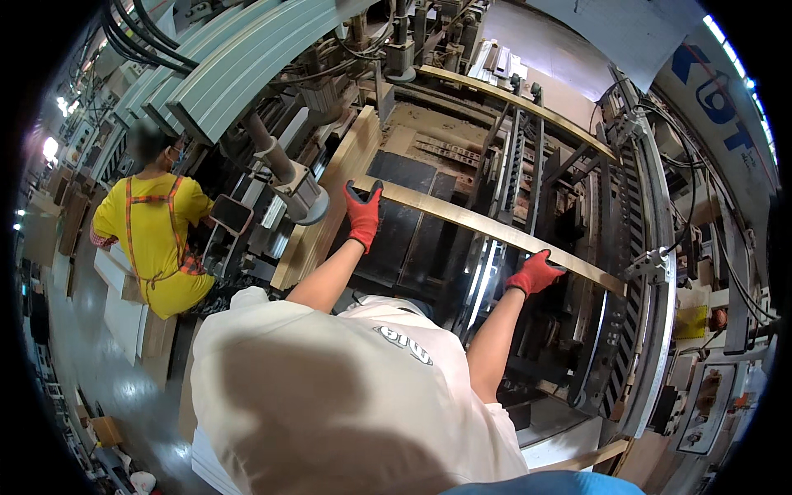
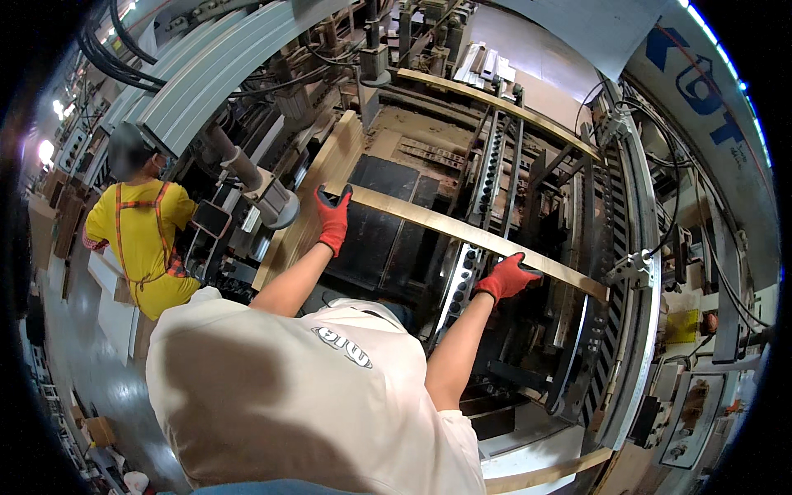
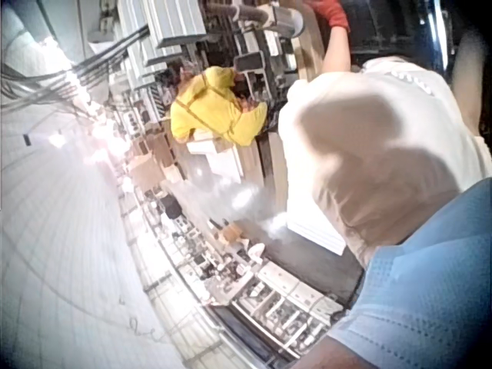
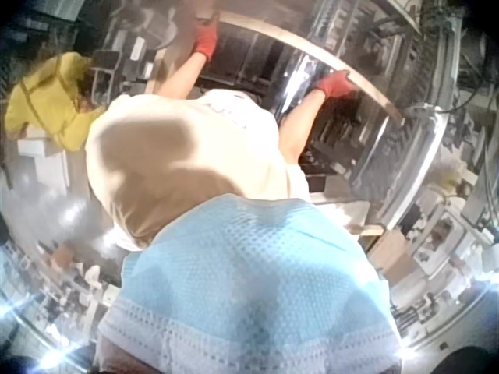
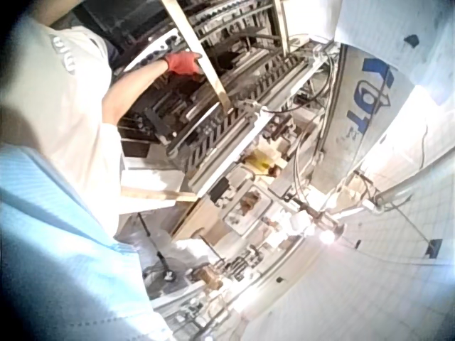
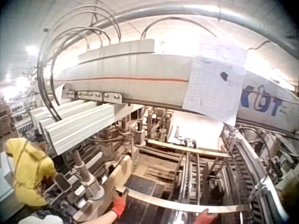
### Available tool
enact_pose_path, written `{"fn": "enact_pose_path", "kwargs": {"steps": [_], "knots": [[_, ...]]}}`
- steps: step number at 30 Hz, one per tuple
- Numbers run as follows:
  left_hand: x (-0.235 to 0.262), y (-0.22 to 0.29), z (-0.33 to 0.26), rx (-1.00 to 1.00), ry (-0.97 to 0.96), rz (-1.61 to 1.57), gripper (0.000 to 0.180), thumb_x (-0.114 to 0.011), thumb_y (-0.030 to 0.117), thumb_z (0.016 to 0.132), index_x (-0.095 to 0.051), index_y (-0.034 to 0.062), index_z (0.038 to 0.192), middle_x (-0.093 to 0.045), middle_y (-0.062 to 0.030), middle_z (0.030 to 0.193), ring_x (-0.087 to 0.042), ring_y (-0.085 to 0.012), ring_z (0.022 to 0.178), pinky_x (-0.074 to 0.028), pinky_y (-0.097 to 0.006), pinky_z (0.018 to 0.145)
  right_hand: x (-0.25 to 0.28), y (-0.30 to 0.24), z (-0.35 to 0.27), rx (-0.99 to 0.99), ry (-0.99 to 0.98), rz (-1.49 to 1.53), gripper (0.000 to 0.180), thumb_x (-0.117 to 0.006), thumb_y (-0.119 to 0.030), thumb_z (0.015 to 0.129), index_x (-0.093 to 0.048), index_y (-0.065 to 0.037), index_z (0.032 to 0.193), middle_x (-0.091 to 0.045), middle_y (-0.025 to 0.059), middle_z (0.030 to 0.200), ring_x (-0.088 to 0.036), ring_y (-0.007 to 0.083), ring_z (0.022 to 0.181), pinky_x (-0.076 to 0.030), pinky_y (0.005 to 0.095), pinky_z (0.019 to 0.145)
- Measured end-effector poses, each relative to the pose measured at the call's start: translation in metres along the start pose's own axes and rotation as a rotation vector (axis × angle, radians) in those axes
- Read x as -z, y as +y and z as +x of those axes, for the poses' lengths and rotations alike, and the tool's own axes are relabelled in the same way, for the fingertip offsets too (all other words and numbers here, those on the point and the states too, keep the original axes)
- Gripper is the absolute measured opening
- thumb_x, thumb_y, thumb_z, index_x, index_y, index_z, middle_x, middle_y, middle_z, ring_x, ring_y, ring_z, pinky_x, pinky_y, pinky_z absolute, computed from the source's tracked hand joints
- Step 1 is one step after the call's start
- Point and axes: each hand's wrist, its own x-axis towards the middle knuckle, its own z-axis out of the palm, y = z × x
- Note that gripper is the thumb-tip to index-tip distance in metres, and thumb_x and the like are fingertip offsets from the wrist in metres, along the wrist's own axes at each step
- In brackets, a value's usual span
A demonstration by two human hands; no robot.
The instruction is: The person operates a wood processing machine by feeding long wooden panels into the mechanism and clearing processed pieces.
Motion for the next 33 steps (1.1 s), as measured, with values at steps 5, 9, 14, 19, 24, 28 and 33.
{"fn": "enact_pose_path", "kwargs": {"steps": [5, 9, 14, 19, 24, 28, 33], "knots": [[0.007, -0.022, 0.008, 0.023, 0.021, -0.019, 0.068, -0.081, 0.018, 0.071, -0.043, 0.0002, 0.124, -0.053, -0.0172, 0.118, -0.051, -0.0276, 0.113, -0.039, -0.036, 0.098, -0.001, -0.003, -0.007, 0.048, -0.017, -0.070, 0.075, -0.063, -0.035, 0.083, -0.030, -0.001, 0.141, -0.053, 0.0237, 0.128, -0.055, 0.0396, 0.112, -0.045, 0.0463, 0.092], [0.013, -0.012, 0.015, 0.081, 0.021, -0.021, 0.055, -0.080, 0.016, 0.071, -0.053, -0.0015, 0.116, -0.057, -0.0144, 0.115, -0.054, -0.0253, 0.108, -0.041, -0.035, 0.095, -0.016, 0.022, 0.012, 0.067, 0.001, 0.096, 0.072, -0.071, -0.024, 0.079, -0.036, 0.003, 0.136, -0.055, 0.0230, 0.125, -0.058, 0.0361, 0.109, -0.047, 0.0434, 0.091], [0.039, 0.005, -0.001, 0.154, -0.032, -0.106, 0.041, -0.075, 0.016, 0.077, -0.058, -0.0013, 0.110, -0.063, -0.0106, 0.105, -0.059, -0.0192, 0.095, -0.046, -0.032, 0.085, -0.003, 0.062, 0.044, -0.303, -0.287, 0.741, 0.027, -0.070, -0.002, 0.075, -0.062, 0.003, 0.099, -0.065, 0.0082, 0.091, -0.063, 0.0183, 0.076, -0.052, 0.0331, 0.068], [0.089, -0.087, 0.008, 0.228, 0.190, -0.033, 0.036, -0.074, 0.020, 0.078, -0.059, -0.0018, 0.103, -0.065, -0.0089, 0.093, -0.062, -0.0216, 0.081, -0.048, -0.033, 0.077, 0.055, 0.018, -0.027, -0.225, -0.519, 0.896, 0.015, -0.066, -0.008, 0.078, -0.061, 0.000, 0.090, -0.061, 0.0035, 0.083, -0.059, 0.0154, 0.072, -0.050, 0.0306, 0.066], [0.084, -0.028, -0.034, 0.476, -0.144, 0.122, 0.047, -0.075, 0.033, 0.076, -0.061, -0.0025, 0.103, -0.065, -0.0090, 0.091, -0.060, -0.0212, 0.080, -0.047, -0.033, 0.076, 0.099, -0.043, -0.111, 0.051, -0.522, 1.025, 0.036, -0.056, -0.004, 0.090, -0.046, 0.001, 0.124, -0.058, 0.0099, 0.108, -0.054, 0.0180, 0.099, -0.045, 0.0339, 0.088], [0.064, 0.021, -0.068, 0.472, -0.815, 0.053, 0.032, -0.067, 0.028, 0.085, -0.066, 0.0004, 0.100, -0.065, -0.0031, 0.092, -0.057, -0.0128, 0.086, -0.045, -0.029, 0.080, 0.108, -0.050, -0.104, 0.239, -0.583, 1.012, 0.028, -0.053, -0.026, 0.094, -0.053, -0.005, 0.112, -0.061, 0.0092, 0.093, -0.061, 0.0200, 0.084, -0.050, 0.0375, 0.078], [0.035, 0.080, -0.101, 0.295, -1.228, -0.060, 0.035, -0.070, 0.026, 0.083, -0.063, 0.0016, 0.106, -0.066, -0.0038, 0.098, -0.059, -0.0129, 0.093, -0.045, -0.026, 0.083, 0.207, -0.107, -0.047, 0.634, -0.543, 0.945, 0.044, -0.042, -0.045, 0.097, -0.050, -0.003, 0.105, -0.054, 0.0096, 0.086, -0.053, 0.0184, 0.072, -0.051, 0.0361, 0.073]]}}
